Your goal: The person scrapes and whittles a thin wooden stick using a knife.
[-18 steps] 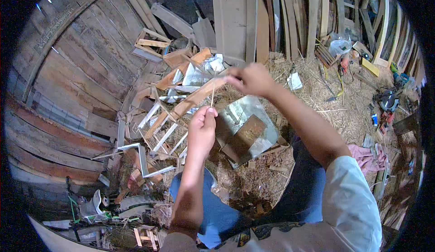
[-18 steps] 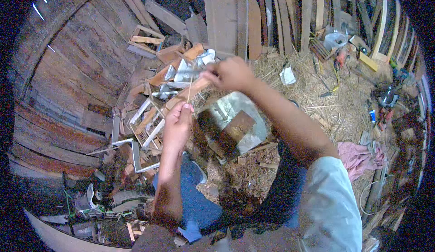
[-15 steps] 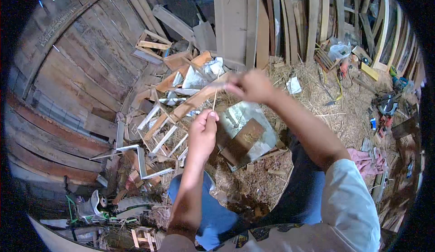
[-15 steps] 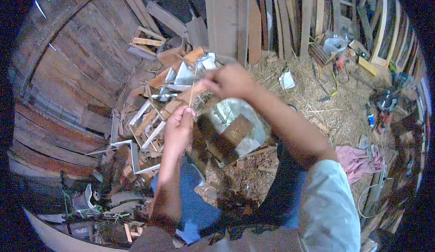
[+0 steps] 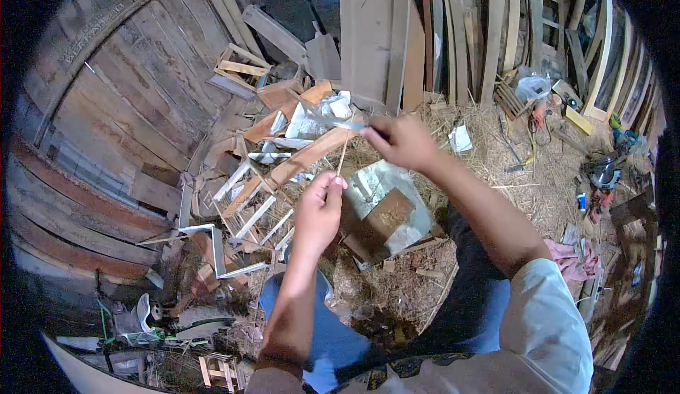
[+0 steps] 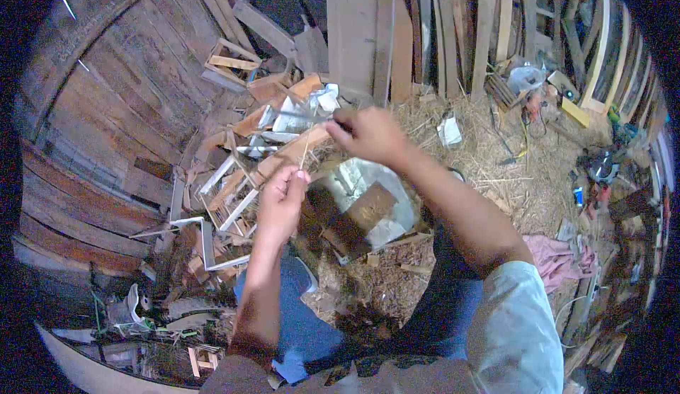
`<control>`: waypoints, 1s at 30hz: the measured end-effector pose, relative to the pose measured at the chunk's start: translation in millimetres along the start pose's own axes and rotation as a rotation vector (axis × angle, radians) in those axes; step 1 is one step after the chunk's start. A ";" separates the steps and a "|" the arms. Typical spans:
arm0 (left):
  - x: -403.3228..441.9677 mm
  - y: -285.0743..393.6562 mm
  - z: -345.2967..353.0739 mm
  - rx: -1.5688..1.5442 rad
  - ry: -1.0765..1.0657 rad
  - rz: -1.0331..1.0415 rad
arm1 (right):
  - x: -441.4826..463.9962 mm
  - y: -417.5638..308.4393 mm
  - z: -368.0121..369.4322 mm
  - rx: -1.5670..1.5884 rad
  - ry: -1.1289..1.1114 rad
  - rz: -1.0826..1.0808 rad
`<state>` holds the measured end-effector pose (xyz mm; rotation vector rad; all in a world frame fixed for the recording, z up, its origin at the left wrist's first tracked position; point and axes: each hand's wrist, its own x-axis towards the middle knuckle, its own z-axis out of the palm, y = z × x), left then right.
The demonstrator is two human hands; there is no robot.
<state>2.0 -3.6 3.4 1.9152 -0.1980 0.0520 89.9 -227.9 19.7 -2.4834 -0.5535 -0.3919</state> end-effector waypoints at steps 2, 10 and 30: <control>0.3 -2.1 0.4 0.019 0.020 0.026 | -2.8 -11.7 -0.6 0.008 0.012 -0.078; 0.5 6.5 2.4 0.048 0.086 0.089 | 1.5 -9.2 -0.5 -0.110 -0.002 -0.233; 11.8 -3.9 -3.9 -0.300 0.091 -0.185 | -3.3 -12.7 2.4 0.113 -0.051 -0.035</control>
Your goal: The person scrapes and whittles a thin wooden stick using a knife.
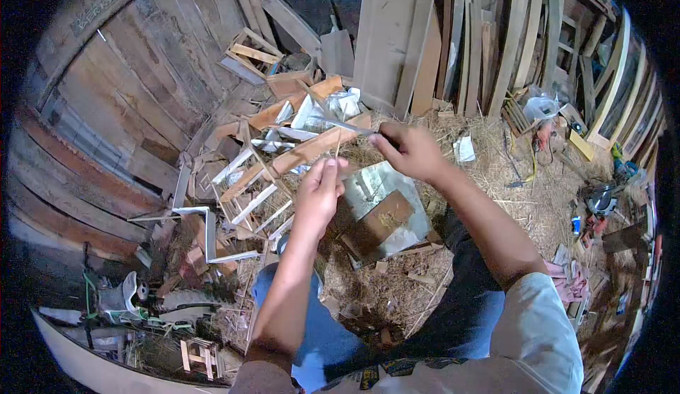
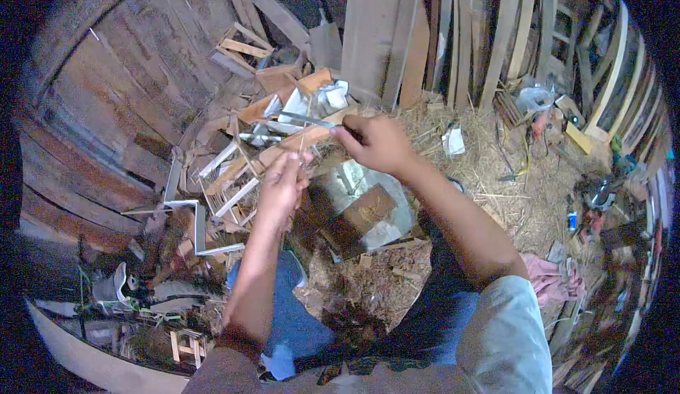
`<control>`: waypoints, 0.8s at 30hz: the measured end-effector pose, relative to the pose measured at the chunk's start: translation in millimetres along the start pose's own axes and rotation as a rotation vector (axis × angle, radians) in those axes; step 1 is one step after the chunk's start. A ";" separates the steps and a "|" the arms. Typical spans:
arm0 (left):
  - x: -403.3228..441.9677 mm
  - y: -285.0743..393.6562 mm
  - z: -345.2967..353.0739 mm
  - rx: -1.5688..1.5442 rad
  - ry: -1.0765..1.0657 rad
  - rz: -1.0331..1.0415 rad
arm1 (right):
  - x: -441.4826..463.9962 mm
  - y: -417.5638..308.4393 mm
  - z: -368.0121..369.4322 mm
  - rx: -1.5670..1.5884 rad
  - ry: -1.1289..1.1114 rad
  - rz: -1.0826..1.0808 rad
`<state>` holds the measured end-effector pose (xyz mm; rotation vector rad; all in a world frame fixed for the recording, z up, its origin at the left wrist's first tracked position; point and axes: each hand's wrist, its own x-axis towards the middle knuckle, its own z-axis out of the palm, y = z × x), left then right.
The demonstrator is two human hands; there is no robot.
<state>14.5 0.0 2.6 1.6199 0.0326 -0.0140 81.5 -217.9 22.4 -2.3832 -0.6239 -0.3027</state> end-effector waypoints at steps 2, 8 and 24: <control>1.9 -2.9 1.6 -0.014 -0.025 0.080 | 1.7 0.7 5.1 -0.005 0.002 -0.035; 5.7 -16.0 1.6 -0.008 -0.088 0.040 | 3.1 -4.0 7.7 -0.061 -0.037 -0.082; -0.6 -3.9 1.3 0.132 -0.098 0.175 | 1.1 -10.8 8.0 -0.148 0.018 -0.251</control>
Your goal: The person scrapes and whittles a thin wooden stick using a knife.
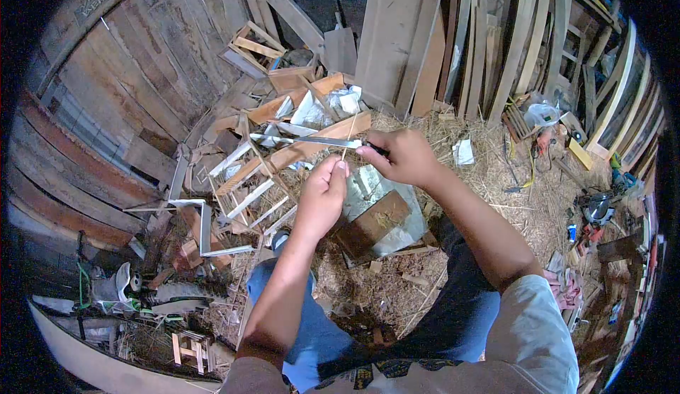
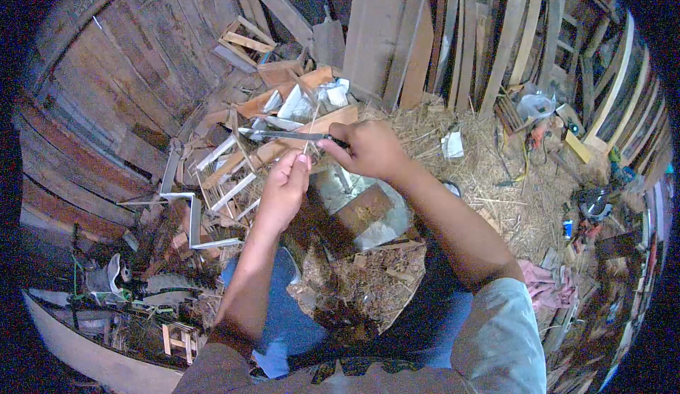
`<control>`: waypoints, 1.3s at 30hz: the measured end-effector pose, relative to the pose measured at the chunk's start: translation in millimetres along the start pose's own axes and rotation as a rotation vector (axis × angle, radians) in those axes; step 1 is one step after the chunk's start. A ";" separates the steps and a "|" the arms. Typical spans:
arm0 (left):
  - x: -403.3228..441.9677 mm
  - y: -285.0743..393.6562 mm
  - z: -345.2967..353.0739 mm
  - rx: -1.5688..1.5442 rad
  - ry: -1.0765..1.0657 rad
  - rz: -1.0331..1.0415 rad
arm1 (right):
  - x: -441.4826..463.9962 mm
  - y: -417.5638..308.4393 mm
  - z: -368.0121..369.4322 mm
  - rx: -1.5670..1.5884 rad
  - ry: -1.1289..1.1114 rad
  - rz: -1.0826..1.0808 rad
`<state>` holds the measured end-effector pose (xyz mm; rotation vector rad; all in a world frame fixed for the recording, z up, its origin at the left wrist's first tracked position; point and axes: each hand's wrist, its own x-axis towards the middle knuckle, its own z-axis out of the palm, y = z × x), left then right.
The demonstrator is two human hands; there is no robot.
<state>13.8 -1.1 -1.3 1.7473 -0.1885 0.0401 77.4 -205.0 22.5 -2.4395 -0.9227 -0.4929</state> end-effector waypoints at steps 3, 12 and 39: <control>-8.6 16.0 3.1 0.084 0.021 0.028 | 0.8 -1.7 -7.1 -0.008 -0.021 0.000; -24.6 29.9 -2.0 0.227 0.069 0.050 | 6.6 63.2 -32.8 -0.073 0.266 0.357; -16.6 18.7 -11.8 0.193 0.108 0.093 | 3.0 42.9 -4.2 -0.073 0.321 0.270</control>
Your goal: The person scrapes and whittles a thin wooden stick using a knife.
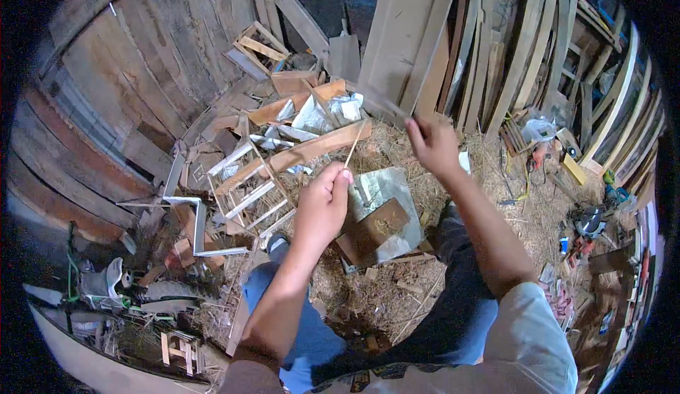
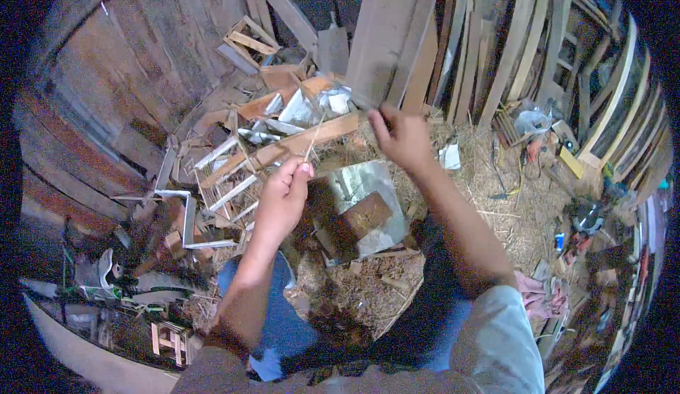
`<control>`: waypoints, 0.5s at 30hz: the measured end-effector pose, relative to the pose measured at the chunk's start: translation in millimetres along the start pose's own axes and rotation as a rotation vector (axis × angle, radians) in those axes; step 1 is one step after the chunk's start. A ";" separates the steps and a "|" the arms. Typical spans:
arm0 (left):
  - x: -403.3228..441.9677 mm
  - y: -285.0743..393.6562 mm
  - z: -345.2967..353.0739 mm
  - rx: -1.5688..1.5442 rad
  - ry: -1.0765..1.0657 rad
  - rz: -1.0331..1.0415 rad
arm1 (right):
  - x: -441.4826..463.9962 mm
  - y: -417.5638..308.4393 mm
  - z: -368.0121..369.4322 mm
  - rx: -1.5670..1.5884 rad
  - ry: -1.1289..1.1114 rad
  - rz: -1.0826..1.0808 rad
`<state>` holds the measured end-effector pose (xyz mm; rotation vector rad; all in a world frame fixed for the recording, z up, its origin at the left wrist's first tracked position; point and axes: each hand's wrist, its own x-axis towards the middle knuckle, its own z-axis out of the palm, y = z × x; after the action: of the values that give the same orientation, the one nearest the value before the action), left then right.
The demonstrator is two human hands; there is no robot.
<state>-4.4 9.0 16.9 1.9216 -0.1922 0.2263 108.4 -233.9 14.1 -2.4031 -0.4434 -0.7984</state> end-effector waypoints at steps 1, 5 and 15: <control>3.3 -16.0 5.6 -0.036 0.023 0.025 | -8.9 -19.8 -5.1 0.052 -0.086 -0.003; 4.5 -14.5 2.4 -0.036 -0.005 0.001 | -23.8 -55.6 2.4 0.062 -0.153 -0.273; -10.4 25.1 1.4 0.155 -0.018 0.005 | 16.2 16.5 1.1 -0.091 -0.139 0.156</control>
<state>-20.4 -0.9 36.6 2.0780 -0.1962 0.2325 129.0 -244.1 16.8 -2.5511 -0.2741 -0.5977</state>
